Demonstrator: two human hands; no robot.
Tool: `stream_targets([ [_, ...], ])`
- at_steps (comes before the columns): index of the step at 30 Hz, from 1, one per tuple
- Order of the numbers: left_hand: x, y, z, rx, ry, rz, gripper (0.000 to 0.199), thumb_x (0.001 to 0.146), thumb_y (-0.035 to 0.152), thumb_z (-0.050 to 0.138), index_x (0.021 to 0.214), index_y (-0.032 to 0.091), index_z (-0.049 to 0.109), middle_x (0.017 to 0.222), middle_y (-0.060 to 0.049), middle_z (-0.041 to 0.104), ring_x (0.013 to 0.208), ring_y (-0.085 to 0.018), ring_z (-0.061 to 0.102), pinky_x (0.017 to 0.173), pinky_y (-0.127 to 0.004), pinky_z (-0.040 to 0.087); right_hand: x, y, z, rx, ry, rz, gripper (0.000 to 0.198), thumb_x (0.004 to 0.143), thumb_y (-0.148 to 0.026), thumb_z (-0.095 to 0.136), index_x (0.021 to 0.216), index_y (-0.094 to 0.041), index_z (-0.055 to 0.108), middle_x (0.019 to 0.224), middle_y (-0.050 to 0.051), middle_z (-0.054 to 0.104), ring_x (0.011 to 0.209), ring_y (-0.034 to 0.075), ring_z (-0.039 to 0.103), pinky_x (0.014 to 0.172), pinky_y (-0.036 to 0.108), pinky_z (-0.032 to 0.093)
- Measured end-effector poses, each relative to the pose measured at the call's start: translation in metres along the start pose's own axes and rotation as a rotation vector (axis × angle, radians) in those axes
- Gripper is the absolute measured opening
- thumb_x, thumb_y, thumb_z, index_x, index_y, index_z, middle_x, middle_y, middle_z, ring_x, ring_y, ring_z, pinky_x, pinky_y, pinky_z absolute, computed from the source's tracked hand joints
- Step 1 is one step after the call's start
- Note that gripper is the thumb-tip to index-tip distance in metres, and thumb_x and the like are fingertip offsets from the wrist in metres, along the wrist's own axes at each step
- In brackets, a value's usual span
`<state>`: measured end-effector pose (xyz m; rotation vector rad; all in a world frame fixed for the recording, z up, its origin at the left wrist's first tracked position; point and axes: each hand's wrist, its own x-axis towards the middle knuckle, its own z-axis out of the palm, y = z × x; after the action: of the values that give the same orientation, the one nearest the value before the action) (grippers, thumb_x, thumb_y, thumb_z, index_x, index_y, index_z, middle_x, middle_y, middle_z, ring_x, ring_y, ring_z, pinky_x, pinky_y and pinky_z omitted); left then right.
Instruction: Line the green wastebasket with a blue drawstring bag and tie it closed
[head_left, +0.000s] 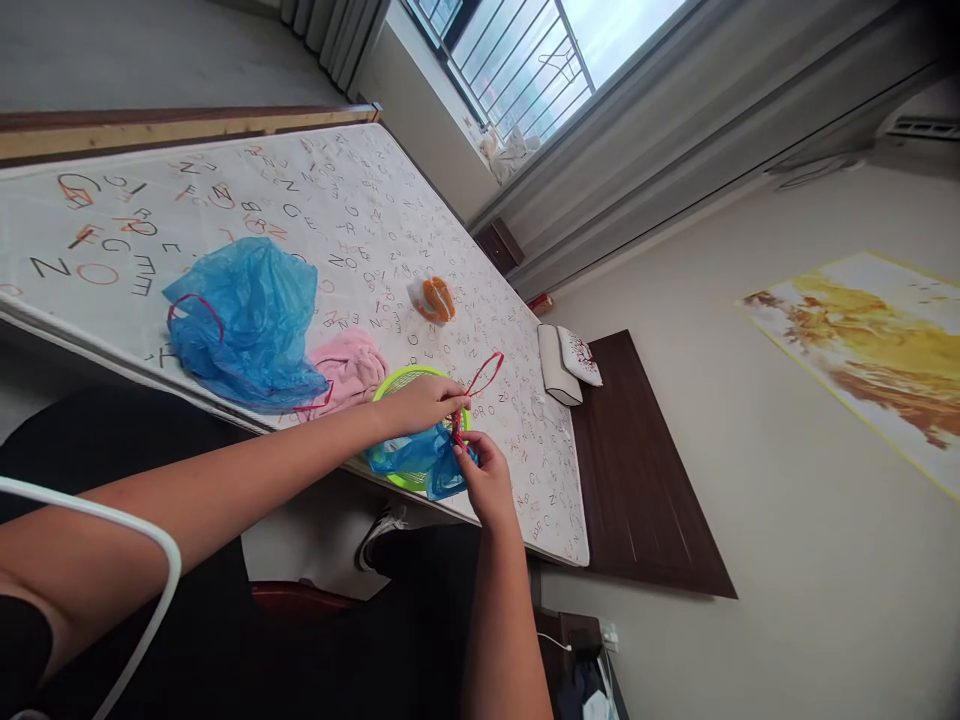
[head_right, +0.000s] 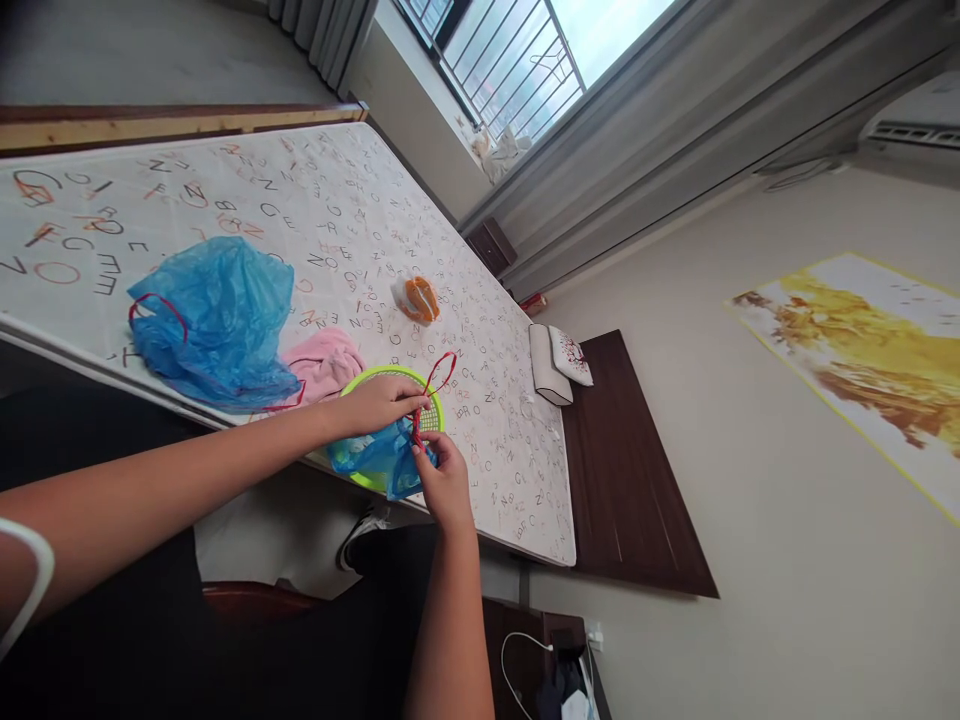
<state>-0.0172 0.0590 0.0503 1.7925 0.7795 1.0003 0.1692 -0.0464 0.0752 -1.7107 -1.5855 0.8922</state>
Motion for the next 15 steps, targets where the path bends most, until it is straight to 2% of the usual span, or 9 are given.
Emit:
stream_targets([
  [5,-0.004,-0.005,0.011,0.1,0.129,0.156,0.023,0.102,0.027,0.056,0.098,0.017,0.077,0.098,-0.007,0.076,0.096,-0.021,0.068,0.089,-0.032,0.049,-0.001,-0.008,0.004,-0.067,-0.067,0.023,0.033,0.087,-0.05,0.07,0.103,-0.021,0.07,0.096,0.004,0.072,0.089,0.021,0.062,0.079,0.031,0.048],
  [9,-0.004,-0.011,0.013,0.112,0.237,0.245,0.024,0.103,0.027,0.055,0.092,0.016,0.074,0.094,-0.007,0.072,0.092,-0.02,0.066,0.088,-0.032,0.049,0.0,-0.006,0.003,-0.089,-0.068,0.001,0.034,0.088,-0.054,0.068,0.094,-0.021,0.072,0.09,0.003,0.071,0.087,0.02,0.061,0.082,0.032,0.048],
  [11,-0.004,-0.011,0.012,0.077,0.234,0.276,0.028,0.104,0.03,0.055,0.085,0.017,0.071,0.087,-0.006,0.07,0.087,-0.018,0.064,0.083,-0.03,0.048,0.003,-0.002,0.003,-0.06,0.041,-0.018,0.038,0.092,-0.057,0.062,0.096,-0.02,0.073,0.097,0.005,0.072,0.09,0.02,0.063,0.086,0.033,0.049],
  [13,-0.005,-0.008,0.012,0.026,0.197,0.305,0.031,0.105,0.031,0.054,0.081,0.017,0.069,0.082,-0.004,0.069,0.084,-0.018,0.063,0.081,-0.029,0.047,0.007,0.0,0.002,0.018,0.241,-0.003,0.045,0.095,-0.061,0.055,0.106,-0.021,0.072,0.108,0.007,0.073,0.094,0.02,0.064,0.088,0.035,0.05],
  [15,-0.008,-0.003,0.012,-0.035,0.149,0.319,0.032,0.106,0.033,0.053,0.081,0.017,0.068,0.081,-0.004,0.068,0.083,-0.017,0.062,0.08,-0.029,0.046,0.011,-0.001,0.004,0.143,0.353,0.052,0.053,0.095,-0.065,0.052,0.118,-0.022,0.07,0.122,0.009,0.072,0.104,0.022,0.067,0.09,0.036,0.051],
])
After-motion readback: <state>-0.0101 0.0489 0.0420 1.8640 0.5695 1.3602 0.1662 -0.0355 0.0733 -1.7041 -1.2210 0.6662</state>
